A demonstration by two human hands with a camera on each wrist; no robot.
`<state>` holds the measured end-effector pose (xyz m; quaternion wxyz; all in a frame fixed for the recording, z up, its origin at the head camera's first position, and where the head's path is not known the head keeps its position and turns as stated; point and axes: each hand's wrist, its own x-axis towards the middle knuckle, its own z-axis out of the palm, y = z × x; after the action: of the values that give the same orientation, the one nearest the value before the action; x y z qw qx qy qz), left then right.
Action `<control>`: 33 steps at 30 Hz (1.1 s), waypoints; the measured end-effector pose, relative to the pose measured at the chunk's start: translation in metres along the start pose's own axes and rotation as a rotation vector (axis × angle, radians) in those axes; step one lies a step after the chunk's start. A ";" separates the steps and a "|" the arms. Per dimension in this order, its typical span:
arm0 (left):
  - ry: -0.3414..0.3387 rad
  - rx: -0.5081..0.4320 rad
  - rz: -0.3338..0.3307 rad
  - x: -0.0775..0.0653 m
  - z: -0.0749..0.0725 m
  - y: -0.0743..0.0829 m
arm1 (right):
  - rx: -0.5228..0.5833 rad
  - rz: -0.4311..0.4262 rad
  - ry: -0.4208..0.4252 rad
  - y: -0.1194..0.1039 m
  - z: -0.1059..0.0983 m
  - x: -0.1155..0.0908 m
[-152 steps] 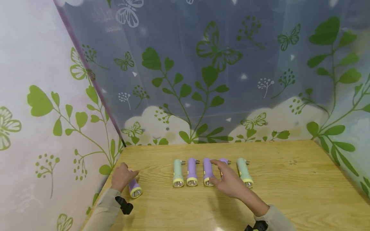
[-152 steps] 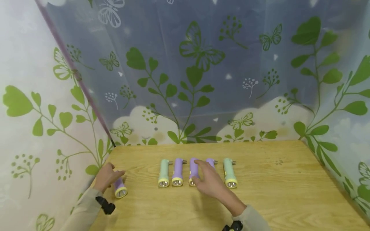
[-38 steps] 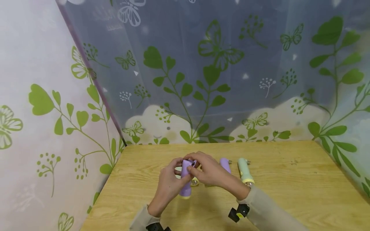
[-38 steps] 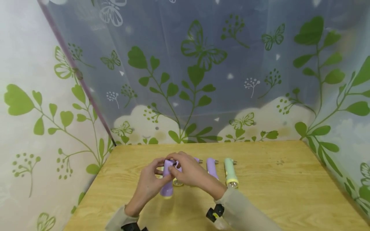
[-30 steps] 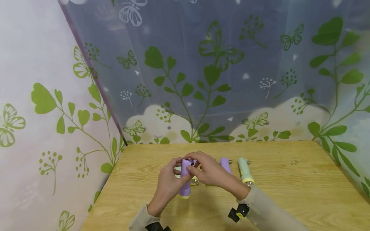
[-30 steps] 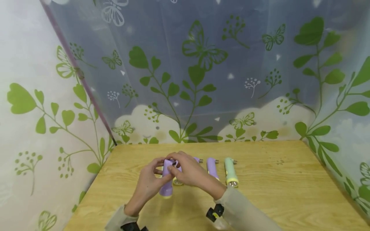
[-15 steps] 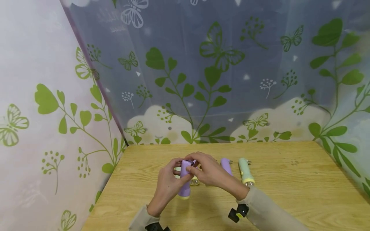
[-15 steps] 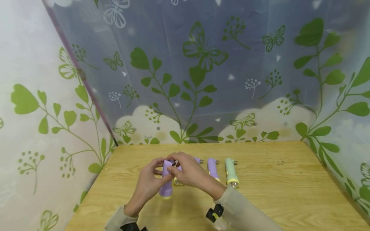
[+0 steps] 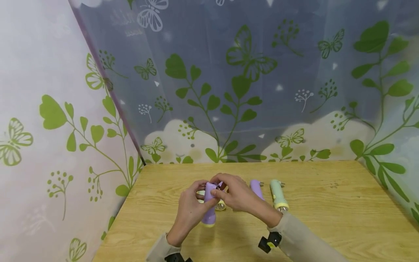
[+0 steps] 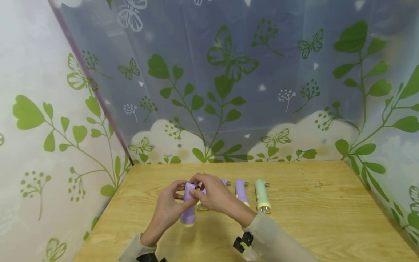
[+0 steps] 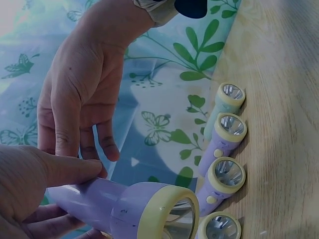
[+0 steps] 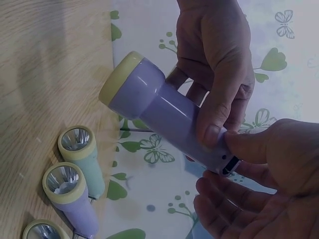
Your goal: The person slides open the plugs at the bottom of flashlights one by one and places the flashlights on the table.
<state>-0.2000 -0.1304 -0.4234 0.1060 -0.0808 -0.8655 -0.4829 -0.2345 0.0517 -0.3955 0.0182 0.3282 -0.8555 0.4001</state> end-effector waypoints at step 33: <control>0.004 0.014 -0.020 0.000 0.003 -0.001 | 0.021 0.005 0.013 0.001 -0.002 -0.002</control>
<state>-0.2006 -0.1287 -0.4254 0.1034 -0.0706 -0.8693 -0.4781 -0.2341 0.0547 -0.3955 0.0193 0.3237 -0.8518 0.4114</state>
